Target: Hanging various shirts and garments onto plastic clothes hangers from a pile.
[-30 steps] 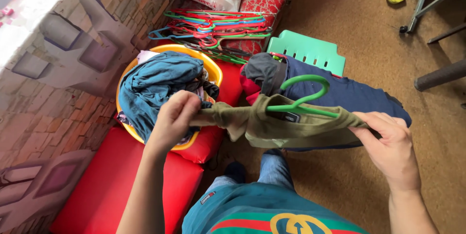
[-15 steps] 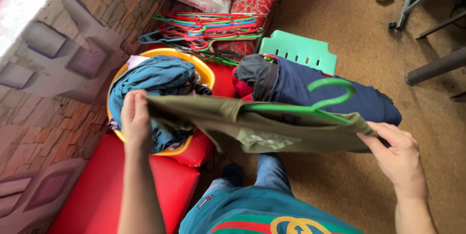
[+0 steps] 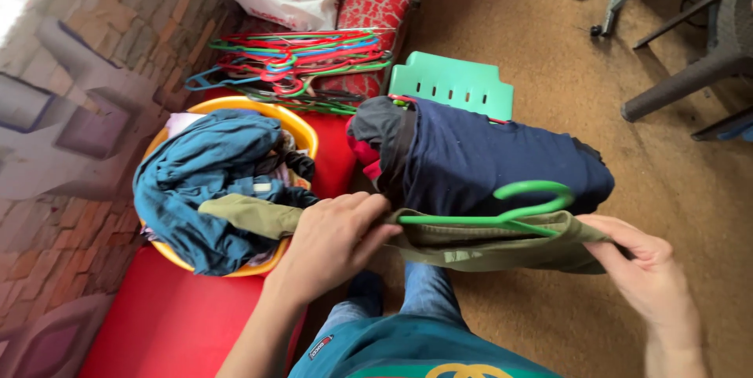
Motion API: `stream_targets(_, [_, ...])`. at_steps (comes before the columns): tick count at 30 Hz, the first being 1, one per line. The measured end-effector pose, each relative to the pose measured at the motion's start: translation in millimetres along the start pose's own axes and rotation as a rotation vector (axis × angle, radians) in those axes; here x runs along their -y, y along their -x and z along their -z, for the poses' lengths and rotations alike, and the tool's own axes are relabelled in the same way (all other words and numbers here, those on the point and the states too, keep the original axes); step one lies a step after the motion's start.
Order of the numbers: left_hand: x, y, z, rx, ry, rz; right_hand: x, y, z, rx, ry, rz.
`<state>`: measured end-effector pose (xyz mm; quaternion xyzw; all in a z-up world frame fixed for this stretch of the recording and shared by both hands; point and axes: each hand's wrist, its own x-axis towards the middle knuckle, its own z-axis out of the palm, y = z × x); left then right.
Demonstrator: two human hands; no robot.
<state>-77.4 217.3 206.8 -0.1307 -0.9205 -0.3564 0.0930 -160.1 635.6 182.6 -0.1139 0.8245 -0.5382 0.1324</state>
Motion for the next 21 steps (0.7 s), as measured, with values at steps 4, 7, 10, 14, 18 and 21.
stream_targets(4, [-7, -17, 0, 0.014, 0.041, -0.005, 28, -1, -15, -0.073, 0.197, 0.053])
stream_targets(7, [-1, -20, 6, -0.088, 0.001, -0.006, 26, -3, -2, -0.136, 0.388, 0.093])
stream_targets(10, [4, -21, 5, -0.087, 0.015, 0.216, 0, -10, 18, -0.205, 0.368, -0.019])
stream_targets(14, [1, -30, -7, -0.071, 0.062, 0.227, -40, -5, 39, 0.023, 0.455, -0.294])
stream_targets(18, [-10, -39, 1, 0.318, 0.006, 0.329, -93, 22, 110, 0.413, 0.146, -0.249])
stream_targets(21, [-37, -61, 21, 0.298, -0.029, 0.458, -94, 33, 161, 0.292, -0.122, -0.129])
